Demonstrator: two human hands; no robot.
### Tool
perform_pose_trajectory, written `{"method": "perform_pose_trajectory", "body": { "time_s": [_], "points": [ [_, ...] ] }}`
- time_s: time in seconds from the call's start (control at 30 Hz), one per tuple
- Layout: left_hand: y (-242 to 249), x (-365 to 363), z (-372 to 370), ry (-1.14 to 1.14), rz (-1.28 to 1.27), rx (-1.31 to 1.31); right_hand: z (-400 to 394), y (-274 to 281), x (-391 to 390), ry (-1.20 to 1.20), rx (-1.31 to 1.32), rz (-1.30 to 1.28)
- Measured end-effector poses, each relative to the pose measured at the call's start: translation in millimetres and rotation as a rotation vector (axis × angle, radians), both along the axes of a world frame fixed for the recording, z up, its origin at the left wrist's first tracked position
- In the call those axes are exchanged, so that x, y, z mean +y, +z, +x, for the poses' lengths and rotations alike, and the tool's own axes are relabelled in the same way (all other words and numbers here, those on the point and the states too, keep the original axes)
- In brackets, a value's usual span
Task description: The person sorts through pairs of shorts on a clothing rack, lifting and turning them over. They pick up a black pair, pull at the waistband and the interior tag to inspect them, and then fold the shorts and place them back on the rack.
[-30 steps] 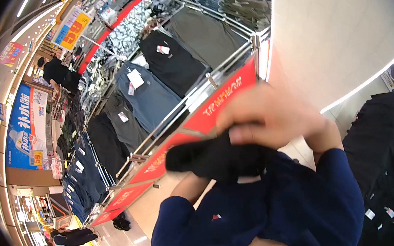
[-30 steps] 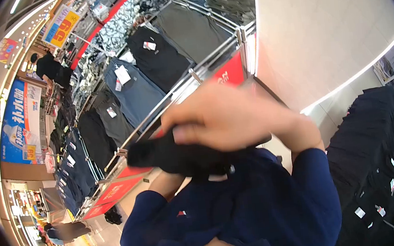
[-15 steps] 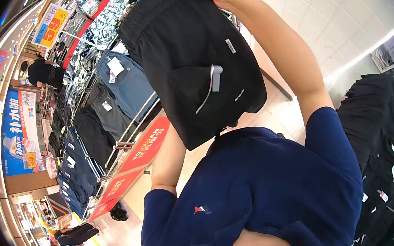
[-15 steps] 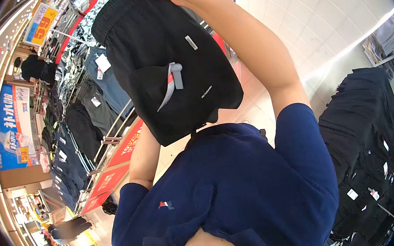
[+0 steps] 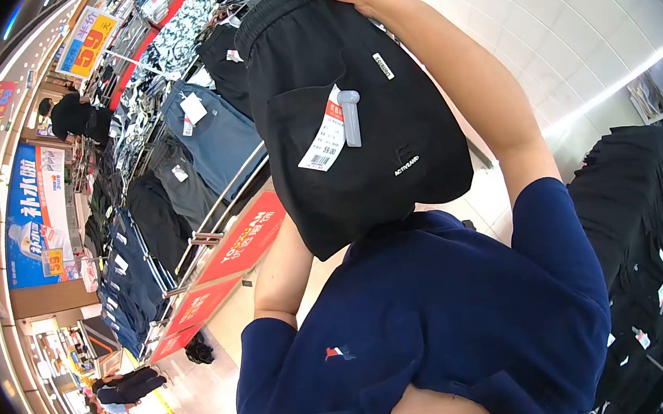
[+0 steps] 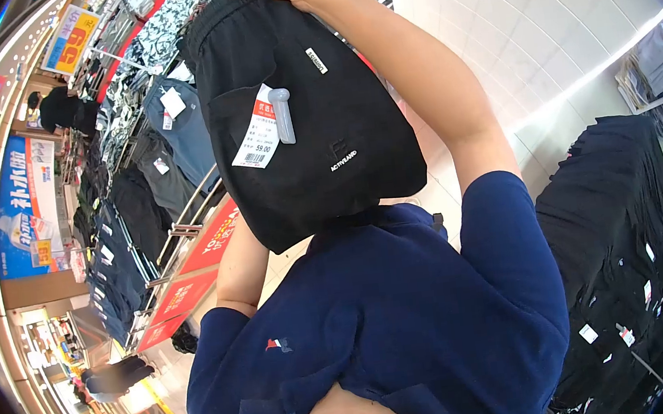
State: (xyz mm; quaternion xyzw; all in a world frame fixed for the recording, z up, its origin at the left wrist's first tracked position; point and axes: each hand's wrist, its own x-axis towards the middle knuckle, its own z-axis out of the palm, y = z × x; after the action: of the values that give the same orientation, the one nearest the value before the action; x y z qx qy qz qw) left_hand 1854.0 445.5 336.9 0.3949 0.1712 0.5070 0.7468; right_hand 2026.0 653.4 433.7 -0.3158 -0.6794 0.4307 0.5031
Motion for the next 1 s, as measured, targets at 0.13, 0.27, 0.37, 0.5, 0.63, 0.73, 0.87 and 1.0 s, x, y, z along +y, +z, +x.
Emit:
{"method": "perform_pose_trajectory", "body": {
  "time_s": [0.13, 0.27, 0.37, 0.5, 0.63, 0.73, 0.87, 1.0],
  "points": [
    [-2.4, -1.3, 11.2, 0.020, -0.007, 0.003, 8.1, -4.0, -5.2, 0.014, 0.029, -0.022],
    [-7.2, -0.6, 25.6, 0.039, -0.021, -0.005, 15.4, -7.9, -3.0, 0.068, 0.048, -0.023],
    [-12.8, 1.8, 37.0, 0.054, -0.030, -0.024, 16.6, -9.4, -0.5, 0.118, 0.089, -0.020],
    [-22.7, -3.6, 56.4, 0.060, 0.000, -0.038, 25.3, 8.6, -22.4, 0.176, 0.101, 0.017],
    [-37.4, -29.1, 68.7, 0.041, 0.039, -0.016, 42.2, 28.5, -60.9, 0.228, 0.092, 0.106],
    [-52.0, -39.0, 60.8, -0.003, 0.075, 0.038, 52.9, 40.6, -91.8, 0.190, 0.126, 0.145],
    [-78.1, -40.4, 44.2, -0.118, 0.096, 0.125, 59.1, 33.0, -104.3, 0.192, 0.234, 0.119],
    [-117.4, -21.3, 27.9, -0.276, 0.122, 0.197, 48.2, 23.6, -84.4, 0.197, 0.348, 0.018]
  ]
}}
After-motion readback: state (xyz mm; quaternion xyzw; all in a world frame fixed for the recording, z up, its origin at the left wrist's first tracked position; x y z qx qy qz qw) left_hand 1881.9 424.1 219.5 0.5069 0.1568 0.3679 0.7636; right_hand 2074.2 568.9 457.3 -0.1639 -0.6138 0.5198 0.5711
